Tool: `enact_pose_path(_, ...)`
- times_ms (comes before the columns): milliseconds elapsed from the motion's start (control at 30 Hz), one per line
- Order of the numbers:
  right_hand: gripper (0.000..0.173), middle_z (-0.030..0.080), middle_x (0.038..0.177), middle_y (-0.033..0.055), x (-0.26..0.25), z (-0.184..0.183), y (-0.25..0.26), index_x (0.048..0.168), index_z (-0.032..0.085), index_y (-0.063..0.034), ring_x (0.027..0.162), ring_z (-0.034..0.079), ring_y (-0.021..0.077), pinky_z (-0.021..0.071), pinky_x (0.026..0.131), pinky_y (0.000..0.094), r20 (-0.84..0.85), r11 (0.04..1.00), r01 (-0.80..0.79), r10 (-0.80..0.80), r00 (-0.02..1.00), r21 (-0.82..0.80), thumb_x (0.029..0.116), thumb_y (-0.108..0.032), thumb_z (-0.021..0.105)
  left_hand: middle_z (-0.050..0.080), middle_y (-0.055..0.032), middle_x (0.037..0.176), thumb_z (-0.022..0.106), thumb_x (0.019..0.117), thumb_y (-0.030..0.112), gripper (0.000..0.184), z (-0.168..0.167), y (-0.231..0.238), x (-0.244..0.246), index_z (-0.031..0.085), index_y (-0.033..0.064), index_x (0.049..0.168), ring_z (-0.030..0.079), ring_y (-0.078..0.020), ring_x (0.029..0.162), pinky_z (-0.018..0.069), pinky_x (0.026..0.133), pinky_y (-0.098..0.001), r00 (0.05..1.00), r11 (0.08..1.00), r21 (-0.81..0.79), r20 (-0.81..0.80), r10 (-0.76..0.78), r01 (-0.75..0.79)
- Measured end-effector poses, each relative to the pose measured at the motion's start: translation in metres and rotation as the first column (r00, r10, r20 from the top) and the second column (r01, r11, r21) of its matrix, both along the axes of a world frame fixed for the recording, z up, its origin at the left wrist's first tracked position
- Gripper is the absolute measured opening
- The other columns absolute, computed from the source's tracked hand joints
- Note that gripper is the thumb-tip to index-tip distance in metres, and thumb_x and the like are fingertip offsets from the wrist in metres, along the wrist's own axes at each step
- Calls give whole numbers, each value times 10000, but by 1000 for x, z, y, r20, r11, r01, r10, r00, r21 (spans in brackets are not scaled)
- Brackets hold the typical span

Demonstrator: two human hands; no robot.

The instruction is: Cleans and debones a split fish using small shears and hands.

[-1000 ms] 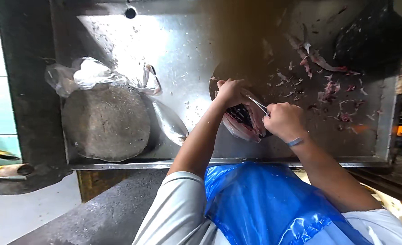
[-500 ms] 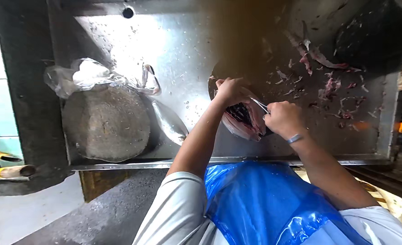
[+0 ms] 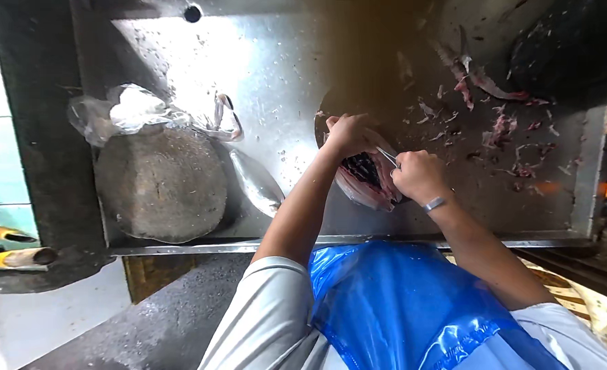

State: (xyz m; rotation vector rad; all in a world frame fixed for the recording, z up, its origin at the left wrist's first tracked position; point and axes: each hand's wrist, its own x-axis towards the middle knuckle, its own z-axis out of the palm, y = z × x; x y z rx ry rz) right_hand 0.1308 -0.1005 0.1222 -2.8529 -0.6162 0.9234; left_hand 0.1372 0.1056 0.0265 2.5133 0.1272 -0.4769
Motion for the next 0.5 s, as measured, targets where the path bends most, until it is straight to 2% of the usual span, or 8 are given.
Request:
enact_pose_path(100,226,721,865,180,0,12,-10,928,723,-83,873,706,407,504,684,640,47,999,-10,9,999,33,912,-291,633,713,51,1258,875,708,526,725,1,2,2,625,375,1371,609,-227,1220,311,1087,-667,1000,1000,10,-11,12,-12)
enact_pose_path(167,326,726,909,182,2,2,-8,969,721,-88,911,707,407,507,709,647,25,1000,-12,13,1000,-20,889,-394,644,712,32,1260,890,713,501,725,1,1,2,624,371,1374,608,-239,1224,303,1093,-669,1000,1000,-4,-15,18,-18)
enact_pose_path(200,329,724,915,187,4,-6,-6,966,713,-82,920,705,413,506,715,653,5,1000,-5,5,1000,-28,895,-395,642,712,19,1259,890,718,496,723,2,0,3,623,366,1377,608,-250,1223,302,1093,-672,1000,1000,-6,-17,17,-17)
enact_pose_path(300,190,727,909,198,7,-2,-12,966,728,-70,920,704,428,514,732,662,7,999,33,-33,999,38,930,-228,630,713,27,1260,877,720,514,717,3,2,4,624,373,1376,608,-246,1218,306,1090,-666,1000,1000,5,-20,24,-24)
enact_pose_path(367,174,725,903,198,1,9,-23,975,732,-66,915,703,426,512,734,658,45,996,38,-41,998,79,929,-201,631,707,35,1275,872,725,523,726,1,1,2,616,376,1388,601,-241,1227,291,1105,-665,999,1000,-5,-34,28,-29)
enact_pose_path(433,251,731,923,196,1,9,-21,1014,742,-77,927,704,422,513,744,658,44,998,33,-36,998,59,912,-291,660,705,32,1279,874,726,516,728,3,0,3,616,362,1389,603,-241,1231,298,1099,-668,999,1000,-8,-26,23,-23)
enact_pose_path(500,332,731,937,198,5,-6,-11,1014,733,-78,936,705,422,513,739,665,4,999,30,-30,1000,13,896,-382,669,707,11,1282,886,719,504,745,4,0,3,618,330,1392,608,-259,1233,312,1085,-684,1000,1000,-8,-15,13,-13)
